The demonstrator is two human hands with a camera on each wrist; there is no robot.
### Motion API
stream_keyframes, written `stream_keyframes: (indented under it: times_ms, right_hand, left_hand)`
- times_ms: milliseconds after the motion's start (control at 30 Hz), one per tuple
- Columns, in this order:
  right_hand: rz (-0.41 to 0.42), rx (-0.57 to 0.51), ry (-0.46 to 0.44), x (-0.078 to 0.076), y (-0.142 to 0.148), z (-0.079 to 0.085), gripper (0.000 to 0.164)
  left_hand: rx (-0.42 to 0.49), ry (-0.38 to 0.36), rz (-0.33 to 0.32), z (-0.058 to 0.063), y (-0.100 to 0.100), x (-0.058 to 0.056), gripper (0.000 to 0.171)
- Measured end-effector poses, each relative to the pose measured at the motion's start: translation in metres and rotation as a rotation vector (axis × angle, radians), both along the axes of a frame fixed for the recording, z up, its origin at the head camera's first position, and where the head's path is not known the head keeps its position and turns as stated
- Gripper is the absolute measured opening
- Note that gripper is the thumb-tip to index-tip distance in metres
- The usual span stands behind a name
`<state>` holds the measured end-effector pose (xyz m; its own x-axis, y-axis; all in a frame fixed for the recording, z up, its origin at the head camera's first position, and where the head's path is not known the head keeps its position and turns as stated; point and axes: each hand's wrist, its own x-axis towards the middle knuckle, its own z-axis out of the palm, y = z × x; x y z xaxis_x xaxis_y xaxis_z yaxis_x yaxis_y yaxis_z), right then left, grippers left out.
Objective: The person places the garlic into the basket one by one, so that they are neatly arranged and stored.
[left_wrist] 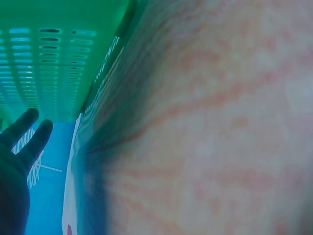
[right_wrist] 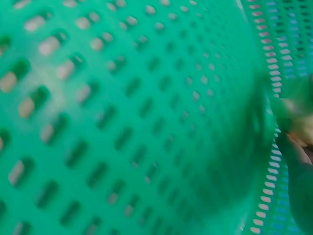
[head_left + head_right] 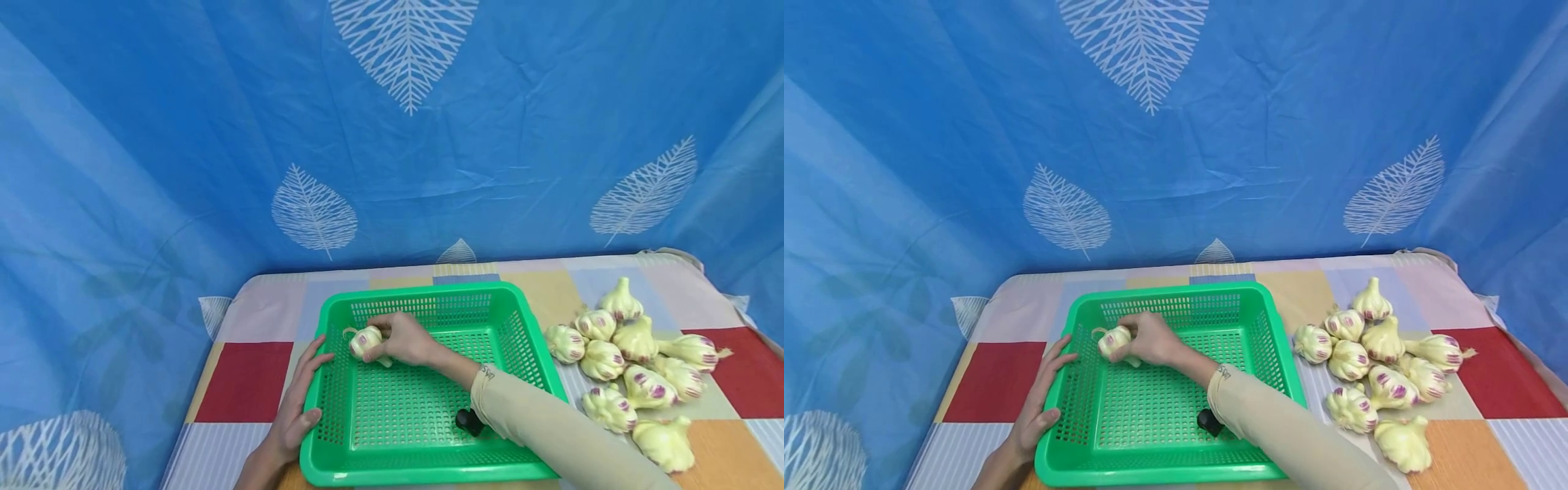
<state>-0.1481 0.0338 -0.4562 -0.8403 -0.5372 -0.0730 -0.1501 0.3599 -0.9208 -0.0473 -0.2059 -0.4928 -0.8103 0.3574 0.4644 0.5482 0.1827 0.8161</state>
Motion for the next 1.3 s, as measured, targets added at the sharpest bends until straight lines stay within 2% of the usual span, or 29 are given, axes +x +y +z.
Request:
stream_keyframes:
  times_ms: [233, 333, 467, 567, 833, 1033, 1167, 1300]
  right_hand:
    - [0.003, 0.053, 0.123, 0.008, -0.01, -0.012, 0.065]
    - [0.023, 0.118, 0.224, 0.01, -0.012, -0.014, 0.062]
    - [0.056, 0.23, 0.425, 0.013, -0.014, -0.014, 0.056]
    - [0.056, 0.279, 0.504, 0.015, -0.014, -0.014, 0.054]
    - [0.037, 0.29, 0.497, 0.016, -0.013, -0.015, 0.064]
    - [0.038, 0.313, 0.501, 0.019, -0.013, -0.011, 0.076]
    - [0.055, 0.327, 0.579, 0.021, -0.009, 0.0, 0.074]
    - [0.118, 0.341, 0.637, 0.024, -0.001, 0.02, 0.068]
  left_hand:
    - [-0.011, -0.007, -0.013, 0.001, -0.003, 0.001, 0.062]
    - [-0.003, -0.023, -0.016, 0.002, -0.004, 0.001, 0.062]
    - [-0.004, -0.031, -0.014, 0.003, -0.004, 0.001, 0.062]
    - [-0.009, -0.025, -0.015, 0.004, -0.005, 0.001, 0.062]
    - [-0.036, -0.013, 0.0, 0.003, -0.003, 0.0, 0.062]
    - [-0.052, -0.039, 0.008, 0.004, -0.003, 0.002, 0.063]
    - [-0.055, -0.042, -0.001, 0.004, -0.004, 0.001, 0.063]
    - [-0.072, -0.024, 0.005, 0.004, -0.004, 0.0, 0.063]
